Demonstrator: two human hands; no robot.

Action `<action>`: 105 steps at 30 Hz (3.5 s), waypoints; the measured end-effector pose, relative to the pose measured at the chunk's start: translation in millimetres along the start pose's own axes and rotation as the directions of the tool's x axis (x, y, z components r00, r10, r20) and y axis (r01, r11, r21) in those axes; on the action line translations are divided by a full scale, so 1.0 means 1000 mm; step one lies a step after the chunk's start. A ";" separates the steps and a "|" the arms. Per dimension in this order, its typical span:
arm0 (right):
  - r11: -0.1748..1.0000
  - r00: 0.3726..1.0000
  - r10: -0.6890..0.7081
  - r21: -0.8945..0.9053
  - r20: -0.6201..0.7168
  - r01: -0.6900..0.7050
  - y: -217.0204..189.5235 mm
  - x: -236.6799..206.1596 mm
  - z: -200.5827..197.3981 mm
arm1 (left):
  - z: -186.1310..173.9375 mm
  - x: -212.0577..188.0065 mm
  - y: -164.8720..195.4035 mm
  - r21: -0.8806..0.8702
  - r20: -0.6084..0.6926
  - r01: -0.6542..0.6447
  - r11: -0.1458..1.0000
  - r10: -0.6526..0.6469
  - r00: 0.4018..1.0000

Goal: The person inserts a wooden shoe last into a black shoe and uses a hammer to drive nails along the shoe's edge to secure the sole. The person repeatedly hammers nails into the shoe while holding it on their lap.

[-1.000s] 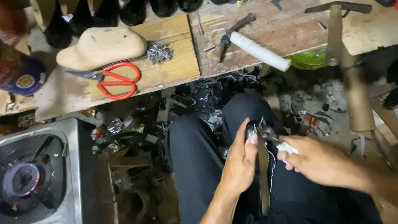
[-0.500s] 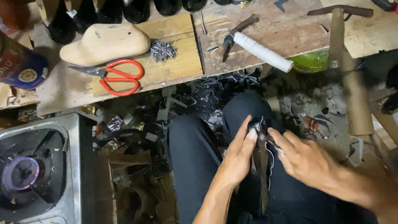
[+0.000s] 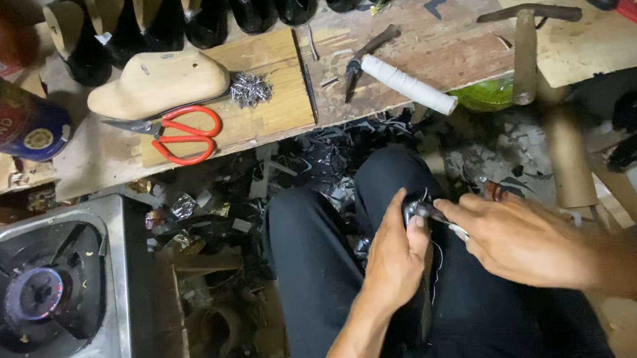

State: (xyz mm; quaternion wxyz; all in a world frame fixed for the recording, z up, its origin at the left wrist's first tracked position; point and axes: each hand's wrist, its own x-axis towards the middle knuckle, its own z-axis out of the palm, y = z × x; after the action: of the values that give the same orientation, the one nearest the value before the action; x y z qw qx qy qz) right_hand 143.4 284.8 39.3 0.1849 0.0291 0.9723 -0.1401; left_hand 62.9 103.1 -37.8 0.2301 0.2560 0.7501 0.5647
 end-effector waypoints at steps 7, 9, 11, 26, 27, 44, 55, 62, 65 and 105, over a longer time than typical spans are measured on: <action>0.983 0.859 0.036 0.172 -0.511 0.061 -0.021 0.012 0.083 | -0.013 0.007 -0.019 -0.327 0.118 0.133 0.936 -0.099 0.988; 0.980 0.842 0.031 0.181 -0.539 0.080 -0.021 0.009 0.088 | -0.004 0.004 -0.013 -0.169 -0.025 0.012 0.985 -0.017 1.000; 0.983 0.896 0.067 0.183 -0.438 0.016 -0.016 0.004 0.078 | 0.003 0.001 -0.006 -0.054 -0.104 -0.011 0.998 0.006 0.995; 0.987 0.870 0.078 0.160 -0.487 0.001 -0.024 -0.001 0.093 | -0.010 -0.001 -0.004 -0.266 0.029 0.009 0.964 -0.001 1.000; 0.978 0.894 0.117 0.208 -0.432 -0.028 -0.026 -0.001 0.092 | -0.009 -0.003 -0.004 -0.176 -0.006 0.011 0.984 -0.012 1.000; 0.961 0.833 0.054 0.254 -0.551 0.105 -0.044 -0.011 0.082 | -0.018 -0.021 0.012 -0.213 -0.022 -0.041 0.976 0.037 0.999; 0.865 0.982 -0.140 0.498 0.126 0.059 0.001 -0.018 0.029 | -0.011 -0.048 0.013 0.006 -0.124 -0.146 0.989 0.145 0.982; 0.887 0.937 -0.344 0.348 0.065 0.302 0.005 -0.024 -0.006 | -0.009 -0.051 0.014 0.061 -0.049 -0.250 0.966 0.253 0.966; 0.946 0.987 -0.148 0.284 -0.057 0.158 -0.012 -0.027 0.008 | -0.015 -0.050 0.014 0.034 -0.009 -0.197 0.980 0.197 0.980; 0.943 0.944 -0.324 0.101 0.068 0.316 -0.021 -0.048 0.115 | -0.061 -0.028 -0.004 0.011 -0.117 -0.023 1.000 0.024 0.993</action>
State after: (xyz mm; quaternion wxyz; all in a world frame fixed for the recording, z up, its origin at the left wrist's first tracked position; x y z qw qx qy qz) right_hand 226.3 232.1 -40.4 0.1986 -0.1270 0.9483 -0.2126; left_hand 45.1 39.4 -24.5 0.1778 0.2324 0.7618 0.5779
